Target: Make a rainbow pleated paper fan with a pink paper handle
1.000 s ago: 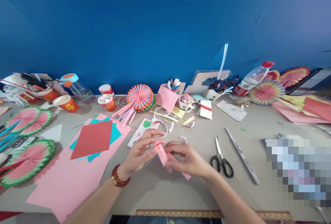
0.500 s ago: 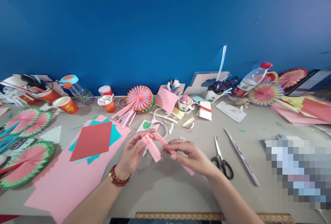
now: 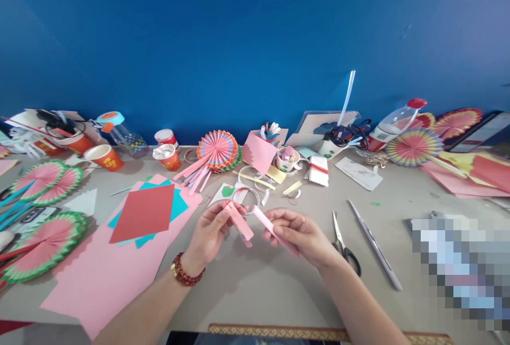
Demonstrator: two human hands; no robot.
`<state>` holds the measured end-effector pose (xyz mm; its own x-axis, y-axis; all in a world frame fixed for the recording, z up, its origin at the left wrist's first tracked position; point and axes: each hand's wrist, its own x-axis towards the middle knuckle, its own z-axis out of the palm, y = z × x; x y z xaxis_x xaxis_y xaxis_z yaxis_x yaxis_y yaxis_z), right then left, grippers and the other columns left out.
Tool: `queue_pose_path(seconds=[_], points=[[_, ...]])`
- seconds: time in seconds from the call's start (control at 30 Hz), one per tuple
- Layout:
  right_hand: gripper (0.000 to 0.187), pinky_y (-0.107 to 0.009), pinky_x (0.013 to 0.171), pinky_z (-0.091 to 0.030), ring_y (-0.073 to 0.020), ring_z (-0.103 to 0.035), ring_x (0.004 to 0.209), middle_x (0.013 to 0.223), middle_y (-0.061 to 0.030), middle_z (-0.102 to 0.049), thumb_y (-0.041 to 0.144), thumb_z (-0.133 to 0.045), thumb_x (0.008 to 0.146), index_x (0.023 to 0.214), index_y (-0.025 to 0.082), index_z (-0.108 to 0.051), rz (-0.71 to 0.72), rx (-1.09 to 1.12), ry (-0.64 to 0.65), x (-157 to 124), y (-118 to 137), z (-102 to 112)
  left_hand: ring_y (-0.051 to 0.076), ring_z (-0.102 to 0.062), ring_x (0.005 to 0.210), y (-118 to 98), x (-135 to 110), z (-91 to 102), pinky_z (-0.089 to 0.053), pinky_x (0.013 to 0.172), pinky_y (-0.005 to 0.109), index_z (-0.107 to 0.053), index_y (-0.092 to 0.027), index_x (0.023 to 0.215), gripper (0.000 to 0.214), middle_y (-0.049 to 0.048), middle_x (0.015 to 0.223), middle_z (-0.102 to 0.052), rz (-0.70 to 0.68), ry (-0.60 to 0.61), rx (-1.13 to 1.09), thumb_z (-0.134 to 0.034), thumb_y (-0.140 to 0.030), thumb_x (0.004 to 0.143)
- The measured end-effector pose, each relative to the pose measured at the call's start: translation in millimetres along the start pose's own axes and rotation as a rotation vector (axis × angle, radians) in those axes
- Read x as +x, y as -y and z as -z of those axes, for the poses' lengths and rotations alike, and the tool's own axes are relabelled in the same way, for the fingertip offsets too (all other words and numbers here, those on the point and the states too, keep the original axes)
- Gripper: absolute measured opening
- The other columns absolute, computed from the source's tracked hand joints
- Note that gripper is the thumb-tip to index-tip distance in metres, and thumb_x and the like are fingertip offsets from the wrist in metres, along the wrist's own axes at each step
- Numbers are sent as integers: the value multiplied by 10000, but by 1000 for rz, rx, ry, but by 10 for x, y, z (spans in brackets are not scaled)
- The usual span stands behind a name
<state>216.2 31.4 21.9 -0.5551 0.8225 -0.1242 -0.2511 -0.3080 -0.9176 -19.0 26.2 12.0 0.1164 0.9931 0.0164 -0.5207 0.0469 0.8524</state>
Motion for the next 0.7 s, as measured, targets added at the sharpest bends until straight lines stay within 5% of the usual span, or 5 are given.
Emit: queue_pose_path(seconds=[0.2, 0.4, 0.7], points=[[287, -210, 470, -247, -70, -478, 505, 698, -25, -704, 453, -736, 867, 935, 179, -684, 35, -160, -99, -25, 20, -70, 240, -724, 960, 15, -8, -55, -571, 800, 327, -746, -193, 933, 244, 75, 953, -774, 23, -36, 78, -799, -395, 808], [350, -224, 463, -229, -50, -368, 463, 661, 4, -651, 517, -728, 853, 855, 175, -651, 35, -207, -162, -6, 21, -130, 234, -724, 913, 65, -35, -36, -582, 782, 348, -731, -188, 974, 252, 81, 992, -774, 22, -48, 101, -779, -386, 826], [365, -211, 465, -252, -66, -388, 501, 636, 29, -550, 535, -739, 829, 844, 180, -656, 44, -210, -238, -34, -7, -192, 185, -701, 791, 126, -63, -16, -576, 700, 291, -737, -199, 986, 217, 80, 1001, -770, -49, -6, 193, -762, -363, 847]])
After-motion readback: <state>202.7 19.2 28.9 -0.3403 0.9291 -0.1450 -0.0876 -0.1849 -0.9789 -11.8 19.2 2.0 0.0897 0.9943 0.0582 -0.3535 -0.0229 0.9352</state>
